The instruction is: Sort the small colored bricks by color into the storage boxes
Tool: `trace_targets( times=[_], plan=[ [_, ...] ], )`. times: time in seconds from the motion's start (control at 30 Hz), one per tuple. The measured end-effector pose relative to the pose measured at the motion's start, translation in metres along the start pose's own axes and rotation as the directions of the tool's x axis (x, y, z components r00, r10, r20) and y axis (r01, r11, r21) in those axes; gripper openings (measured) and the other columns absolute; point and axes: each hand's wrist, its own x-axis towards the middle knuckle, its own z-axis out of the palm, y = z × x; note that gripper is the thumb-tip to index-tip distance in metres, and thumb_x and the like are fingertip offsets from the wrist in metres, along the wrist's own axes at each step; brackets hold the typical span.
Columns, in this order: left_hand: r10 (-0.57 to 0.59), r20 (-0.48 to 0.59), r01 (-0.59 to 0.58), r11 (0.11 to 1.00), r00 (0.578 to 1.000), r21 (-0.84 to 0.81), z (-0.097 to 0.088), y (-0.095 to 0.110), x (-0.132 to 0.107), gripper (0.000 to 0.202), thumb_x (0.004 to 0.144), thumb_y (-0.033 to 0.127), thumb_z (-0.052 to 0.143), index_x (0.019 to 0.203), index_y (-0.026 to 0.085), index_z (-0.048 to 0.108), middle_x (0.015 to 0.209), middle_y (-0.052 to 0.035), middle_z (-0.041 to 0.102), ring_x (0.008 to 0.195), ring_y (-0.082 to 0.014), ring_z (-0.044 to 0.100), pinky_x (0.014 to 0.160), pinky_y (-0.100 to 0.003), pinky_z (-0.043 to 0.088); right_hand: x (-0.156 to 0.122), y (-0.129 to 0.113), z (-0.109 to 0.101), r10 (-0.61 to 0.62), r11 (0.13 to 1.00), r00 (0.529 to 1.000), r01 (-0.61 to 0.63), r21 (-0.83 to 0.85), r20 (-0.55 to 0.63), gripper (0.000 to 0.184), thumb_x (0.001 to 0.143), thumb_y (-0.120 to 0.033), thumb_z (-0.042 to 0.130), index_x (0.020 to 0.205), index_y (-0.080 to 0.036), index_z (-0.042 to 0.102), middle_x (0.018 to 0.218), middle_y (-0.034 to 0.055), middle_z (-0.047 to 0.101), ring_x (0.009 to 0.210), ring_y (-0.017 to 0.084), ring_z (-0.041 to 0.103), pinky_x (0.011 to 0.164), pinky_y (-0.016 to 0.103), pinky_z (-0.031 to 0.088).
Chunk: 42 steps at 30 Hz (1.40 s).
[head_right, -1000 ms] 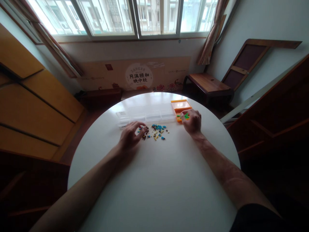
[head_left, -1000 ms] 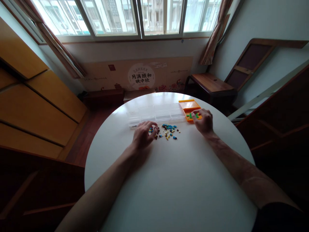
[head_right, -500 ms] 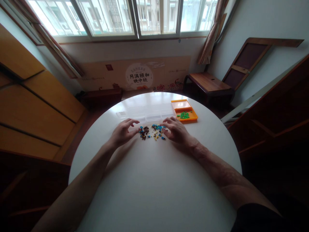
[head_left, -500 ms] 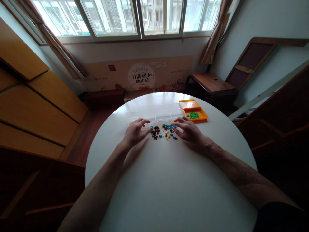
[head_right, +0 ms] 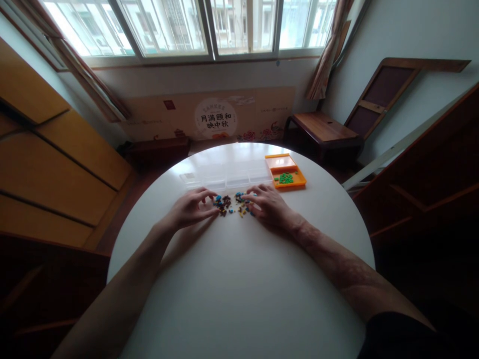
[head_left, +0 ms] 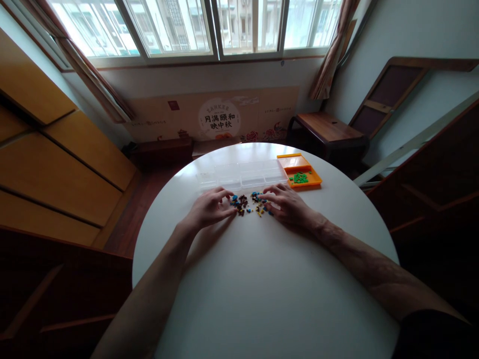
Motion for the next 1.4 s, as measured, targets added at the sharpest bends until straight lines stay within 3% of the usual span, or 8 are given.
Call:
trace_targets(
  times=[0.2,0.53,1.03,1.2,1.3,1.4],
  plan=[
    [-0.003,0.001,0.003,1.000,1.000,-0.023,0.002,0.000,0.000,0.036,0.090,0.051,0.078,0.119,0.030,0.079,0.116,-0.0031,0.075,0.086,-0.0186,0.070,0.080,-0.031,0.054,0.000,-0.003,-0.001,-0.024,1.000,1.000,0.024,-0.010,-0.001,0.032,0.106,-0.026,0.068,0.137,-0.033,0.075,0.136,0.0074,0.074,0.120,0.031,0.062,0.107,0.052,0.054],
    [0.018,-0.004,-0.018,1.000,1.000,0.002,0.001,0.001,0.000,0.036,0.090,0.053,0.078,0.117,0.029,0.080,0.115,-0.0042,0.076,0.086,-0.0192,0.070,0.080,-0.032,0.054,-0.002,0.000,0.000,-0.007,0.994,0.999,0.012,0.110,-0.046,0.019,0.103,-0.020,0.069,0.114,-0.029,0.080,0.126,0.0074,0.077,0.115,0.029,0.066,0.106,0.050,0.057],
    [0.010,-0.011,-0.009,1.000,1.000,0.018,0.003,0.001,-0.001,0.033,0.090,0.050,0.077,0.116,0.029,0.080,0.114,-0.0035,0.076,0.085,-0.0190,0.070,0.080,-0.032,0.054,-0.002,0.001,0.000,0.016,0.995,0.999,-0.012,0.098,-0.039,0.010,0.103,-0.023,0.069,0.101,-0.026,0.078,0.128,0.0074,0.078,0.115,0.029,0.067,0.106,0.050,0.055],
    [0.016,-0.009,-0.016,1.000,1.000,0.017,0.004,-0.001,-0.001,0.034,0.091,0.051,0.078,0.118,0.030,0.079,0.115,-0.0037,0.076,0.086,-0.0195,0.071,0.081,-0.032,0.054,0.001,-0.001,-0.009,0.045,0.991,0.992,-0.030,0.127,-0.121,0.010,0.106,-0.027,0.066,0.104,-0.027,0.076,0.120,0.0063,0.080,0.110,0.028,0.069,0.104,0.049,0.055],
    [0.013,-0.008,-0.013,0.999,1.000,0.031,0.005,-0.004,-0.001,0.036,0.091,0.052,0.078,0.120,0.030,0.078,0.116,-0.0037,0.075,0.085,-0.0193,0.071,0.080,-0.032,0.054,0.000,0.010,-0.017,0.191,0.978,0.940,-0.159,0.132,-0.284,0.014,0.108,-0.032,0.063,0.103,-0.027,0.075,0.111,0.0070,0.080,0.107,0.029,0.070,0.103,0.050,0.056],
    [0.004,-0.006,-0.003,0.999,1.000,0.047,0.005,-0.005,-0.002,0.039,0.092,0.054,0.078,0.122,0.029,0.077,0.118,-0.0038,0.075,0.083,-0.0191,0.070,0.080,-0.033,0.054,-0.006,0.033,-0.023,0.360,0.932,0.807,-0.330,0.149,-0.468,0.021,0.108,-0.039,0.061,0.100,-0.025,0.075,0.104,0.0089,0.079,0.104,0.031,0.069,0.100,0.051,0.057]
  ],
)
